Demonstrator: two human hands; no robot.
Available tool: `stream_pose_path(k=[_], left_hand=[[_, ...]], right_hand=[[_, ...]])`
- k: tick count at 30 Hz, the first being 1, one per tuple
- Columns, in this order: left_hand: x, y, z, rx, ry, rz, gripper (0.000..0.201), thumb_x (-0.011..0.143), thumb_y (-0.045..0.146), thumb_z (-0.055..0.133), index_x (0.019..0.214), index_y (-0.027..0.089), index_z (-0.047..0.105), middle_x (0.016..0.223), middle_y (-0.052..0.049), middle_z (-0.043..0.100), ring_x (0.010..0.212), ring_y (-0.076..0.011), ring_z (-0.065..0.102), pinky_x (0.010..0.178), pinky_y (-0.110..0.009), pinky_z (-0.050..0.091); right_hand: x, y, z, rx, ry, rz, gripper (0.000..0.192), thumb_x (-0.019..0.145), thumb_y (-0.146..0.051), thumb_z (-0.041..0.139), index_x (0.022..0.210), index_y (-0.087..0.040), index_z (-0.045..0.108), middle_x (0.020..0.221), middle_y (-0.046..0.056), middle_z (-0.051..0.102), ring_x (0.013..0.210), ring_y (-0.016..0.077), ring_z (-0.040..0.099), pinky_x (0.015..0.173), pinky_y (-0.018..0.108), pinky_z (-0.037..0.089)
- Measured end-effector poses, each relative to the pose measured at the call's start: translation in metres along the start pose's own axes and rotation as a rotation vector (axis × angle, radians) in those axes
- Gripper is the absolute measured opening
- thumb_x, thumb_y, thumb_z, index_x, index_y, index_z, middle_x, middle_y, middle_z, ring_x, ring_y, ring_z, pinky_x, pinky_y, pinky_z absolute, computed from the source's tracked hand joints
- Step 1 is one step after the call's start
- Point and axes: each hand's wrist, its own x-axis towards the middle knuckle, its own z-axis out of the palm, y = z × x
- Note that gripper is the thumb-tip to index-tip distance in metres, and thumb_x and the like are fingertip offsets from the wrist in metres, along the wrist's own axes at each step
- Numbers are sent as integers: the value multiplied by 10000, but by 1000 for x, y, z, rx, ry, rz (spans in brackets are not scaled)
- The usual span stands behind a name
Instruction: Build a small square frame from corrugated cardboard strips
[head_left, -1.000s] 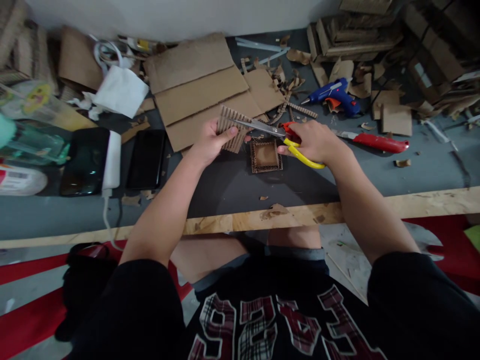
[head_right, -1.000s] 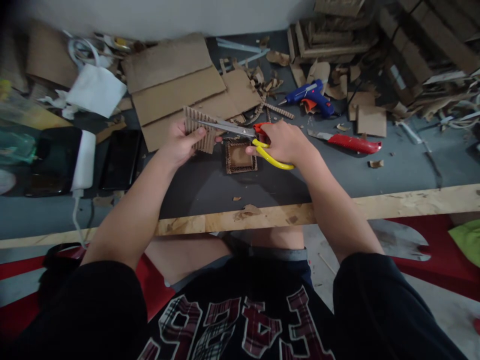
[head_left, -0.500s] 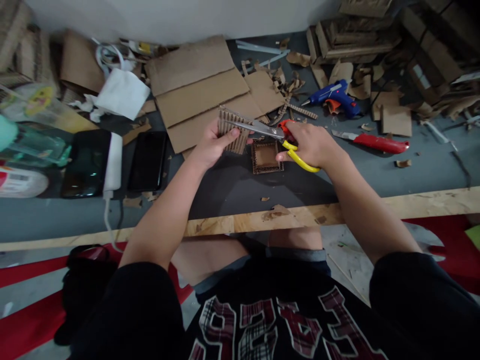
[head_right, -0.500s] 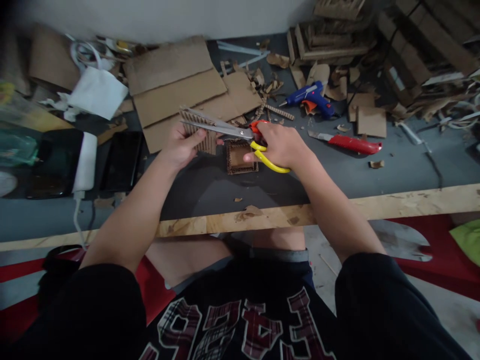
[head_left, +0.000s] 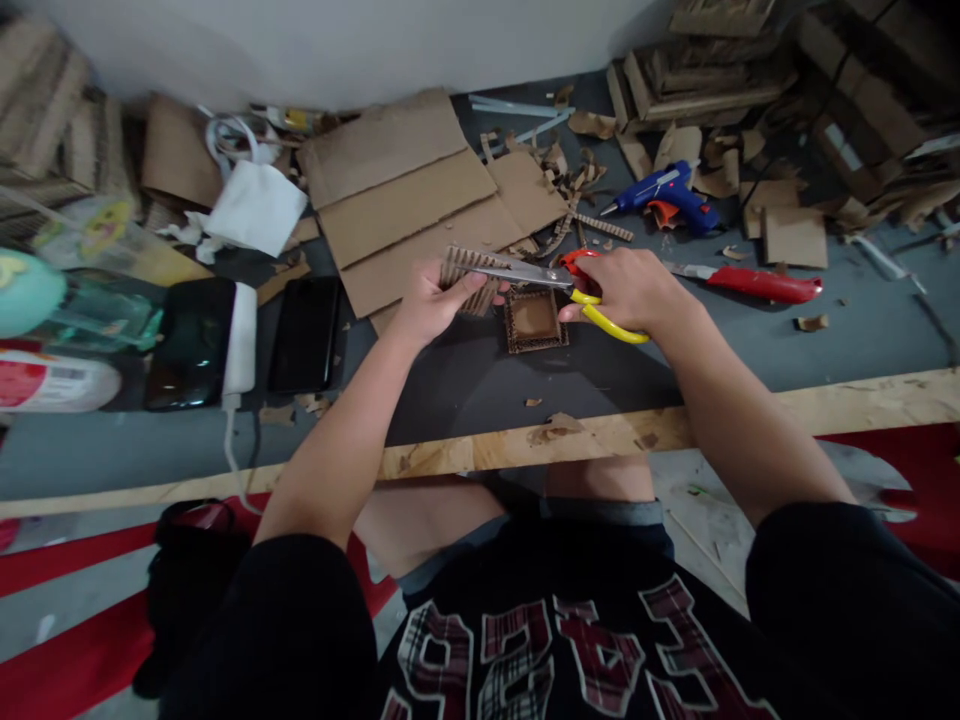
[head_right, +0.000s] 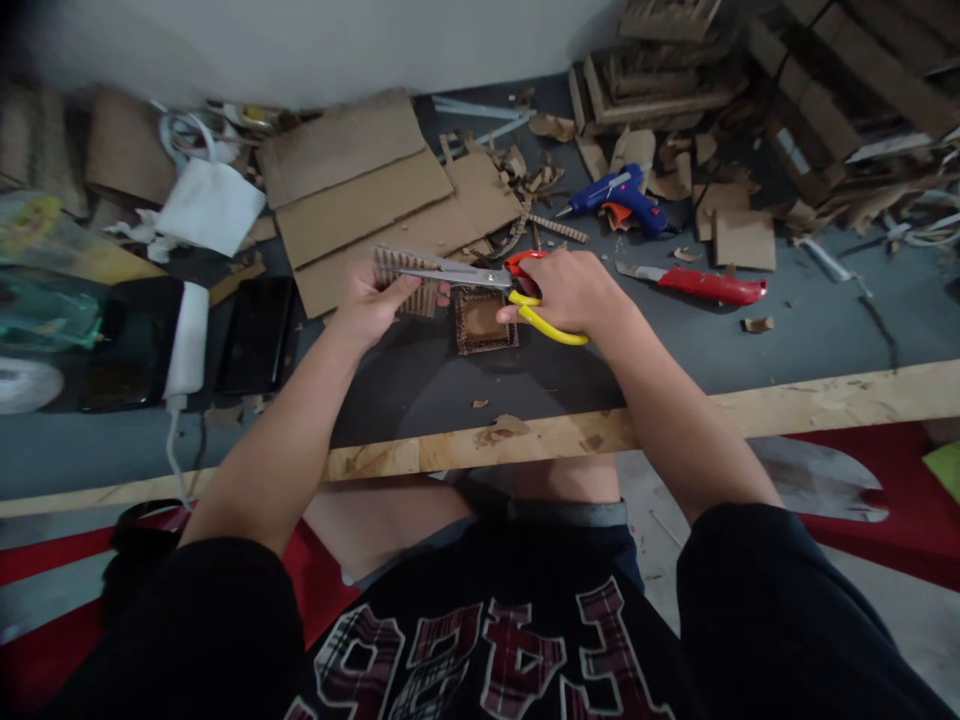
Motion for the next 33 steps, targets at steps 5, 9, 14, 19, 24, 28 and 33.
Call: stream_pose_path(k=[5, 9, 14, 19, 24, 28, 33], left_hand=[[-3, 3, 4, 11, -12, 8, 575, 768, 679, 707, 1019, 163, 719, 913, -116, 768, 1104, -337, 720, 950, -515, 606], [-5, 5, 9, 6, 14, 2, 607, 763, 695, 701, 1043, 156, 708, 944, -141, 762, 1216, -361, 662, 1027, -539, 561], [-7, 6, 13, 29, 62, 3, 623, 763, 707, 690, 1034, 146, 696, 965, -168, 755, 1278, -381, 615, 1039, -541, 553], [-6, 1, 14, 40, 103, 22, 545, 806, 684, 661, 984, 170, 689, 966, -128, 760, 1245, -363, 641, 982, -523, 585], [-5, -2, 11, -20, 52, -27, 597, 780, 702, 678, 1048, 168, 674, 948, -122, 753, 1211, -378, 660, 962, -545, 590], [-5, -5, 13, -48, 77, -66, 643, 771, 726, 670, 1112, 181, 642, 1017, -136, 742, 1257, -396, 627, 969, -569, 580], [-3, -10, 21, -34, 102, -22, 631, 792, 719, 653, 1115, 178, 649, 1011, -131, 750, 1255, -391, 630, 974, -568, 576]], right_hand=[[-1, 5, -3, 53, -25, -36, 769, 776, -926, 304, 836, -225, 611, 686, 66, 599, 655, 239, 561, 609, 322, 259], [-2, 3, -5, 51, -58, -35, 767, 768, -932, 320, 797, -223, 613, 671, 71, 596, 662, 245, 572, 605, 321, 266], [-5, 1, -6, 21, -32, -3, 736, 810, -892, 317, 795, -222, 623, 692, 84, 618, 680, 249, 581, 617, 327, 295], [-9, -4, -9, 41, -85, 35, 758, 773, -917, 351, 800, -209, 620, 729, 105, 628, 678, 256, 589, 609, 331, 305], [-13, -9, -11, 90, -110, 28, 790, 753, -930, 370, 937, -207, 628, 823, 116, 666, 700, 253, 594, 610, 325, 323], [-13, -7, -11, 131, -137, 38, 815, 765, -921, 368, 1044, -198, 619, 889, 131, 672, 726, 261, 599, 617, 330, 347], [-11, -4, -17, 90, -217, 95, 775, 796, -894, 371, 993, -187, 618, 928, 165, 672, 752, 274, 602, 610, 341, 360]])
